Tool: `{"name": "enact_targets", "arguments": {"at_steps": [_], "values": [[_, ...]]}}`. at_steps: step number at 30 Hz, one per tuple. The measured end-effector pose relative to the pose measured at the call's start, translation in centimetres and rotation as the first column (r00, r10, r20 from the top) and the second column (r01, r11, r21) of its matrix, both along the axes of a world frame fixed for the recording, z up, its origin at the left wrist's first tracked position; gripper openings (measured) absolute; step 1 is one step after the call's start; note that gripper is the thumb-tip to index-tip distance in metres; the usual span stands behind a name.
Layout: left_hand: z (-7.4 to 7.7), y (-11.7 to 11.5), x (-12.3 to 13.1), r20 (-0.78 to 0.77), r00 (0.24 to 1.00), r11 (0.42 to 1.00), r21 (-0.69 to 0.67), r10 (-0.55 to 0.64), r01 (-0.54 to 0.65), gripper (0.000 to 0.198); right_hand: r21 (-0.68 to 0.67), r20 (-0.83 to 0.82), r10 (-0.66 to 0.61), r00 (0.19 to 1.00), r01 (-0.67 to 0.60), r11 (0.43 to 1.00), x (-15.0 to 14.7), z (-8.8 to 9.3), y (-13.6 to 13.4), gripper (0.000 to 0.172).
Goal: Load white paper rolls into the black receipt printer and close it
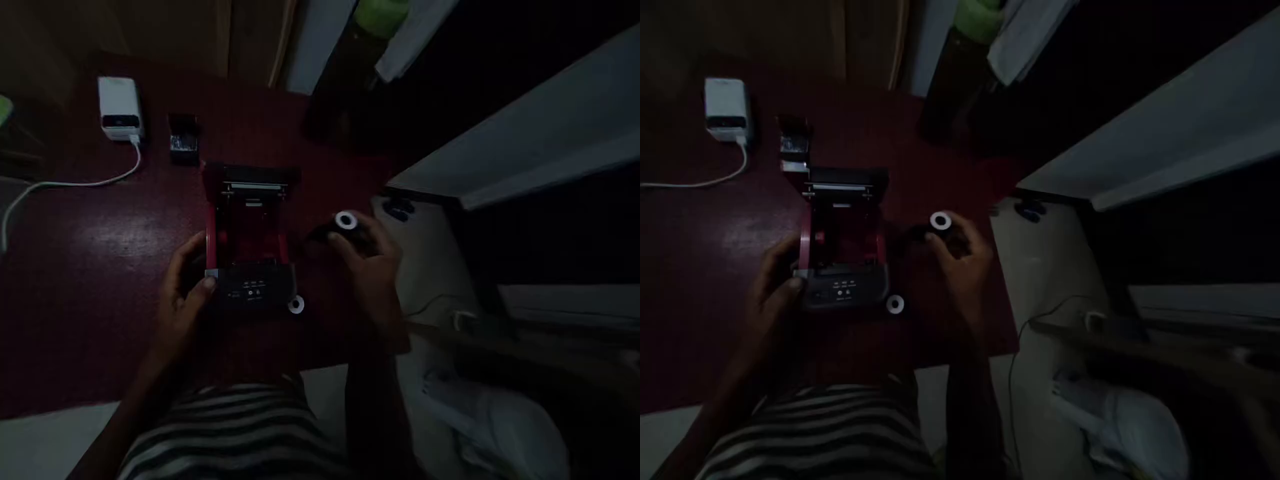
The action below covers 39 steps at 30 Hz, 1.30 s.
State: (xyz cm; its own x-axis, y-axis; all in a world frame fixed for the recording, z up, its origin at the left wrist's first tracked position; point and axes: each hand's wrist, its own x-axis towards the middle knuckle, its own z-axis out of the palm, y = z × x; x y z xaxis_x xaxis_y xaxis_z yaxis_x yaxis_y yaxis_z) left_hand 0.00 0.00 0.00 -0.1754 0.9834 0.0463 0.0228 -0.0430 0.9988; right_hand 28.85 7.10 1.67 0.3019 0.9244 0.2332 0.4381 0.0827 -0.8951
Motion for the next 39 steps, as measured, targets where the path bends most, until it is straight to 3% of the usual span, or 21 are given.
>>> {"name": "enact_targets", "arguments": {"at_steps": [4,7,12,17,21,24,27,31,33,35,37,39], "values": [[-0.4,-0.2,-0.1,0.015,1.0,1.0,-0.017,0.006,-0.006,0.058,-0.121,-0.064,0.014,0.998,-0.022,0.992,-1.0,-3.9,-1.3,0.037],[-0.3,-0.3,0.1,0.043,0.999,1.0,-0.026,0.018,-0.017,0.056,-0.121,-0.077,0.023,0.997,-0.032,0.992,-1.4,-5.5,-1.6,0.035],[0.2,-0.2,0.2,0.06,0.998,0.999,-0.05,0.018,-0.015,0.055,-0.137,-0.04,0.047,0.998,-0.052,0.989,0.2,-5.1,-3.6,0.055],[0.0,0.1,0.2,0.053,0.998,1.0,-0.014,0.026,-0.025,0.057,-0.195,0.186,0.168,0.968,-0.131,0.972,1.6,-3.8,-8.4,0.019],[-0.2,0.2,0.2,0.049,0.999,1.0,-0.004,0.021,-0.021,0.055,-0.172,0.17,0.342,0.924,-0.314,0.934,-0.4,-4.4,-9.8,0.034],[-0.4,0.1,0.2,0.055,0.998,1.0,-0.019,0.018,-0.017,0.055,-0.136,0.186,0.386,0.904,-0.365,0.921,-1.8,-4.6,-9.4,0.026],[-0.6,0.0,0.1,0.064,0.998,1.0,-0.018,0.003,-0.002,0.057,-0.123,0.201,0.393,0.897,-0.375,0.919,-1.3,-2.2,-9.2,0.025],[-0.7,-0.1,0.1,0.094,0.995,0.999,-0.029,-0.014,0.017,0.059,-0.124,0.36,0.478,0.801,-0.467,0.875,0.1,4.4,-7.8,0.035],[-0.7,-0.2,0.1,0.108,0.994,0.999,-0.036,-0.014,0.018,0.06,-0.113,0.489,0.521,0.7,-0.541,0.833,-0.7,7.1,-6.0,0.038],[-0.5,-0.3,0.1,0.12,0.992,0.998,-0.048,-0.024,0.03,0.062,-0.096,0.605,0.553,0.573,-0.636,0.765,-2.9,8.6,-3.6,0.041],[-0.2,-0.3,0.1,0.127,0.991,0.997,-0.054,-0.044,0.051,0.064,-0.181,0.69,0.585,0.427,-0.68,0.711,-5.8,8.9,-1.2,0.037],[0.0,-0.3,0.1,0.114,0.992,0.997,-0.05,-0.05,0.056,0.064,-0.35,0.724,0.631,0.28,-0.639,0.685,-8.6,8.7,0.4,0.031]]}}
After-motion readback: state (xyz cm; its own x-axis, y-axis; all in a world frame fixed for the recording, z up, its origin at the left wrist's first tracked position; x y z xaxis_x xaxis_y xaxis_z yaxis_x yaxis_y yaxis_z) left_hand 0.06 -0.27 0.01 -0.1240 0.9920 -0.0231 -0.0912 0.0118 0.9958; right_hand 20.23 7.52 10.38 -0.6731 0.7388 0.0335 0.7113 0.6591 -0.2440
